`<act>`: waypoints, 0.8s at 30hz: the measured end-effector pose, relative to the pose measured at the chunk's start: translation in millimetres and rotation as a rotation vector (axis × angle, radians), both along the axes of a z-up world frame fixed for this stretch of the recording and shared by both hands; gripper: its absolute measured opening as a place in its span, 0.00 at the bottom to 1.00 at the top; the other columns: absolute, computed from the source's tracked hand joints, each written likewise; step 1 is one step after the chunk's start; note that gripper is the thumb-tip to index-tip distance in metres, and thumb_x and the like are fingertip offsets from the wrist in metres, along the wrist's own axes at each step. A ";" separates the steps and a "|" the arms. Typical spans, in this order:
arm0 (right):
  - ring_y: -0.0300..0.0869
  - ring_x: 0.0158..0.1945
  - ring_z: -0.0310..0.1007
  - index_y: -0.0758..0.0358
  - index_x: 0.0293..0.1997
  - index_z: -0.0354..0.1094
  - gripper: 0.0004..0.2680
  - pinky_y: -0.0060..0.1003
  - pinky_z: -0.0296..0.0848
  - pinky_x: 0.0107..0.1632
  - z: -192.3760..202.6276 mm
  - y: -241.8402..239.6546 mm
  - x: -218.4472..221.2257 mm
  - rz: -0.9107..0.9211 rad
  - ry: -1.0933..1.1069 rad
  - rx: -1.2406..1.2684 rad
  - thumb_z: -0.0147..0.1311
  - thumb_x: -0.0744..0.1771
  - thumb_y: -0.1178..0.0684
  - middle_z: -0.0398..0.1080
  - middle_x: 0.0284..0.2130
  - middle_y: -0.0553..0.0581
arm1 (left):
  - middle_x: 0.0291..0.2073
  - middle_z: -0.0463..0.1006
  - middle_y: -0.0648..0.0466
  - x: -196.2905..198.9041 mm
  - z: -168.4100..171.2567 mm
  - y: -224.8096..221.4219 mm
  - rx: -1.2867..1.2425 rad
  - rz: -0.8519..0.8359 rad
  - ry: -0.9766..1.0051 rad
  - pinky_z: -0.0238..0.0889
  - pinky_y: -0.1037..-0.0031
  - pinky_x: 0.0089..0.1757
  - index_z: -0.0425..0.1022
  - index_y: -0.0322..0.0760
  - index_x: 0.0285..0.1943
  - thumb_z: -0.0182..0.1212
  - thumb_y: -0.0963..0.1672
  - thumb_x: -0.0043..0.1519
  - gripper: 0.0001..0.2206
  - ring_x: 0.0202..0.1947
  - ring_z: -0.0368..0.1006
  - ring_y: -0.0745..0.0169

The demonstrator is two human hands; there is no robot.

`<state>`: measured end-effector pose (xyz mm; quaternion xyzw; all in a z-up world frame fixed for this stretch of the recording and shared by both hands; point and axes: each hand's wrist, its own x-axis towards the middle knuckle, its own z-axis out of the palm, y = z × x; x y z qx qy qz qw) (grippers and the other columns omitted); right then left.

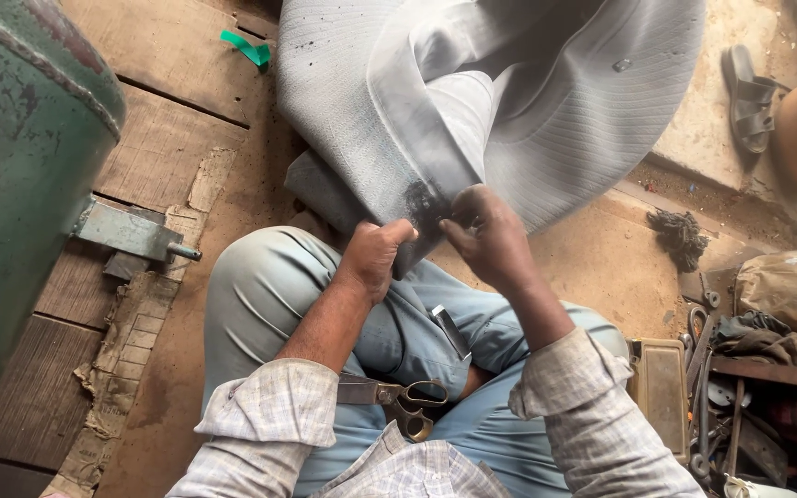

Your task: The person is repairing a hole in a motorcycle inner tube by cleaning the area and applying a patch.

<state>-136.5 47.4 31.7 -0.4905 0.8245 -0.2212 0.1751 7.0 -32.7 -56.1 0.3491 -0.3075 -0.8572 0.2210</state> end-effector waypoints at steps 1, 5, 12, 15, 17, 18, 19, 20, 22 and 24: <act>0.41 0.39 0.77 0.60 0.42 0.67 0.08 0.38 0.78 0.43 -0.1 0.1 0.2 0.003 -0.001 0.000 0.64 0.65 0.54 0.75 0.36 0.54 | 0.26 0.73 0.51 0.6 0.9 -0.6 0.000 0.003 -0.001 0.64 0.72 0.34 0.75 0.32 0.26 0.58 0.40 0.53 0.05 0.28 0.67 0.65; 0.43 0.38 0.77 0.61 0.42 0.66 0.09 0.40 0.77 0.42 -7.4 11.4 -4.7 0.032 0.041 -0.072 0.65 0.65 0.55 0.74 0.35 0.55 | 0.33 0.75 0.46 0.6 4.1 -2.8 0.054 0.010 -0.002 0.65 0.68 0.44 0.76 0.28 0.32 0.58 0.41 0.53 0.07 0.38 0.70 0.60; 0.47 0.46 0.76 0.58 0.49 0.71 0.17 0.42 0.74 0.50 -24.4 83.7 62.8 0.518 -0.219 0.027 0.71 0.60 0.48 0.75 0.42 0.55 | 0.47 0.74 0.37 -0.4 16.0 -5.3 0.131 0.053 0.091 0.58 0.60 0.59 0.73 0.21 0.48 0.59 0.44 0.53 0.19 0.53 0.70 0.48; 0.57 0.51 0.71 0.67 0.58 0.63 0.31 0.50 0.67 0.52 -24.7 99.4 112.0 0.676 0.082 -0.008 0.72 0.54 0.43 0.72 0.47 0.67 | 0.49 0.75 0.38 0.4 18.7 -4.2 0.141 0.060 0.092 0.58 0.61 0.60 0.73 0.23 0.52 0.59 0.45 0.53 0.22 0.54 0.70 0.48; 0.56 0.50 0.72 0.69 0.59 0.61 0.30 0.51 0.66 0.52 -30.9 102.4 126.8 0.675 0.073 0.083 0.71 0.56 0.46 0.72 0.45 0.66 | 0.51 0.75 0.39 2.6 23.3 -3.4 0.137 0.061 0.094 0.56 0.62 0.61 0.73 0.24 0.54 0.59 0.45 0.53 0.22 0.55 0.70 0.49; 0.54 0.49 0.73 0.71 0.60 0.59 0.29 0.51 0.65 0.53 -33.5 103.1 133.7 0.677 0.061 0.181 0.70 0.58 0.48 0.72 0.44 0.65 | 0.53 0.75 0.39 3.3 26.6 -3.7 0.140 0.066 0.096 0.55 0.63 0.61 0.73 0.25 0.55 0.58 0.46 0.54 0.23 0.57 0.69 0.50; 0.54 0.49 0.73 0.71 0.60 0.59 0.29 0.51 0.65 0.53 -37.0 106.5 132.3 0.673 0.069 0.169 0.70 0.58 0.48 0.72 0.44 0.65 | 0.53 0.75 0.39 3.1 23.7 -4.0 0.126 0.063 0.100 0.55 0.63 0.61 0.73 0.25 0.55 0.58 0.46 0.54 0.23 0.57 0.69 0.50; 0.55 0.48 0.73 0.69 0.62 0.59 0.28 0.50 0.67 0.52 -40.6 109.8 130.5 0.655 -0.012 0.177 0.68 0.59 0.50 0.73 0.44 0.64 | 0.55 0.74 0.39 2.6 20.9 -4.3 0.147 0.076 0.137 0.54 0.63 0.62 0.73 0.25 0.56 0.59 0.46 0.54 0.23 0.57 0.69 0.49; 0.56 0.48 0.74 0.67 0.64 0.60 0.26 0.49 0.68 0.52 -47.2 119.3 127.8 0.627 -0.091 0.174 0.66 0.60 0.51 0.73 0.44 0.63 | 0.56 0.74 0.39 2.4 19.6 -6.3 0.160 0.078 0.175 0.54 0.62 0.63 0.72 0.25 0.56 0.59 0.45 0.55 0.23 0.58 0.68 0.48; 0.56 0.47 0.74 0.66 0.61 0.63 0.22 0.48 0.72 0.49 -54.0 127.8 123.0 0.639 -0.040 0.134 0.61 0.61 0.56 0.72 0.45 0.65 | 0.56 0.76 0.40 1.3 23.6 -13.3 0.167 0.040 0.101 0.53 0.62 0.63 0.73 0.25 0.57 0.61 0.45 0.54 0.23 0.59 0.69 0.47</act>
